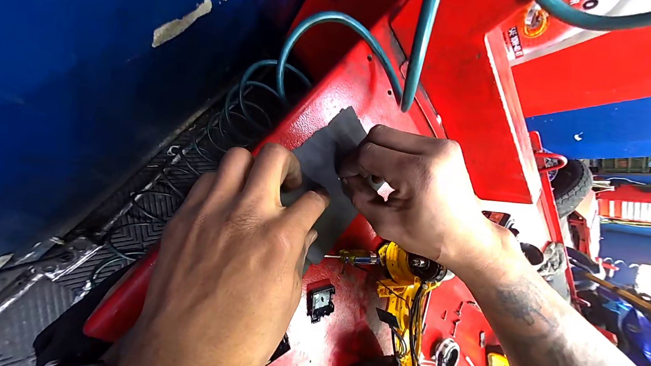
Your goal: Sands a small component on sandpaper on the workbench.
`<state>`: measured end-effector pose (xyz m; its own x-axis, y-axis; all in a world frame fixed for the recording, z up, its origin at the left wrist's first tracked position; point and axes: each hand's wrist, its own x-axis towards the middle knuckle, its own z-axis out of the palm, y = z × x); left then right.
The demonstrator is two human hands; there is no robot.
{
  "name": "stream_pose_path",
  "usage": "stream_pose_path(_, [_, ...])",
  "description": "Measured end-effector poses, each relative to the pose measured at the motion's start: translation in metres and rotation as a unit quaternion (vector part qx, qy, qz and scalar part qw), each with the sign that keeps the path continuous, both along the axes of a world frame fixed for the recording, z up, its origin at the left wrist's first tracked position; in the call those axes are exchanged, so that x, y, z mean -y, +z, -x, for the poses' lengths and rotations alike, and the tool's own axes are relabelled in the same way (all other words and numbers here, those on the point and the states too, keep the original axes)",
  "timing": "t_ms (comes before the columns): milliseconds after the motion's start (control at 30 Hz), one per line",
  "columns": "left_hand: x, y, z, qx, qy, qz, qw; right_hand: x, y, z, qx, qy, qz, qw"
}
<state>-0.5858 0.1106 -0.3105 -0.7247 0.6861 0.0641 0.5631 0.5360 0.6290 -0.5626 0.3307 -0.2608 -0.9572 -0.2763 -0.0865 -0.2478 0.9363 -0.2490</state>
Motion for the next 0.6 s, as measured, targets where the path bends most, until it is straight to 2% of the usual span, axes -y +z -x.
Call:
stream_pose_path(467, [0.0005,-0.0005,0.0008,0.002,-0.005,-0.004,1.000,0.0043,0.0010,-0.0010,-0.005,0.011,-0.009,1.000])
stream_pose_path(600, [0.0010,-0.0005,0.0014,0.003,-0.007,-0.003,1.000,-0.0016,0.0028,-0.0007,-0.008,0.010,-0.037,0.999])
